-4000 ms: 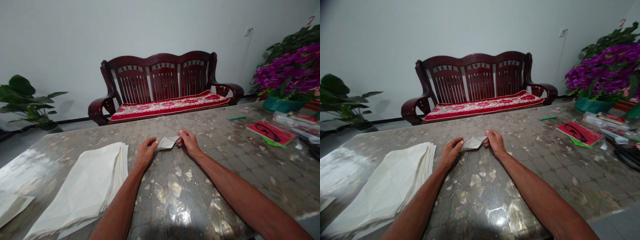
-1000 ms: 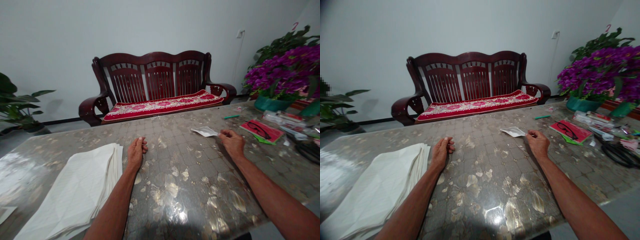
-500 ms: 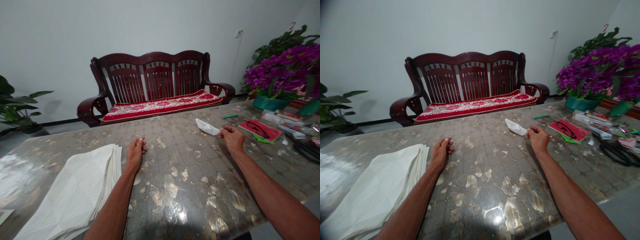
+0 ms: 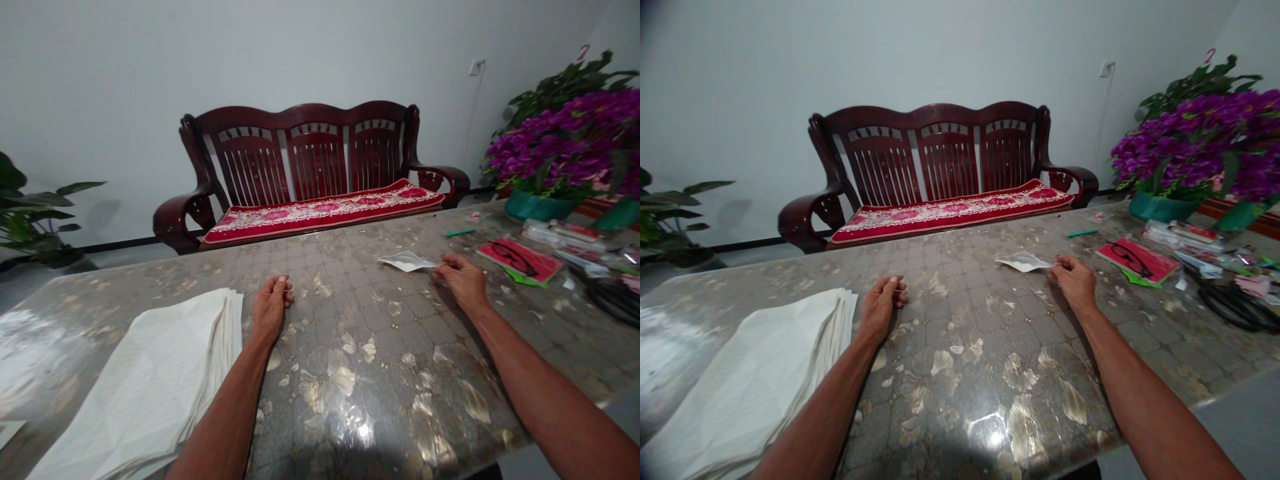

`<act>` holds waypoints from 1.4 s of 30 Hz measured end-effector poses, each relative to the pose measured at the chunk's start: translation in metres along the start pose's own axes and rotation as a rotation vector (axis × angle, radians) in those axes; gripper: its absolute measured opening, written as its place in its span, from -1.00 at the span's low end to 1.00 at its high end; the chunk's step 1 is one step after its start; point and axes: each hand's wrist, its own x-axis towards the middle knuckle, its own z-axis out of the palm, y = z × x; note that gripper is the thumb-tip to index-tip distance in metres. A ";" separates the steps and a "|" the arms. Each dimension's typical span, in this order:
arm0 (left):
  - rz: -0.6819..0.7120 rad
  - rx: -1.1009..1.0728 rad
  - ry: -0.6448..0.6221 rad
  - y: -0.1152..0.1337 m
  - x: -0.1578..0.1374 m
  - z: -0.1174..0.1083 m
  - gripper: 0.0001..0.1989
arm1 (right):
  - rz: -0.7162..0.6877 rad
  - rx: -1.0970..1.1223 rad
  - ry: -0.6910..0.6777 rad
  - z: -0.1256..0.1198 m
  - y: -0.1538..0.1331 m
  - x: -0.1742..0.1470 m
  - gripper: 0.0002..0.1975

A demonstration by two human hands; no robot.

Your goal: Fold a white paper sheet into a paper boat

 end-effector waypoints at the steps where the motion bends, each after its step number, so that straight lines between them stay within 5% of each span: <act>1: -0.001 -0.003 -0.001 0.000 0.000 0.000 -0.55 | -0.021 -0.005 -0.022 -0.002 0.003 0.001 -0.61; 14: 0.004 -0.012 0.003 0.001 -0.001 0.000 -0.55 | -0.116 -0.156 -0.023 0.000 0.010 0.002 -0.66; 21: -0.008 -0.014 -0.002 0.004 -0.002 0.001 -0.54 | -0.359 -0.229 0.227 -0.012 0.000 0.006 -0.69; 24: -0.014 -0.017 0.001 0.005 -0.003 0.001 -0.52 | -0.419 -0.299 0.233 -0.014 0.001 0.008 -0.73; 36: -0.017 -0.006 0.015 0.005 -0.002 0.001 -0.51 | -0.334 -0.321 0.150 -0.011 0.012 0.013 -0.70; 42: -0.014 -0.007 0.015 0.006 -0.002 0.001 -0.53 | -0.167 -0.172 0.132 -0.005 0.015 0.017 -0.71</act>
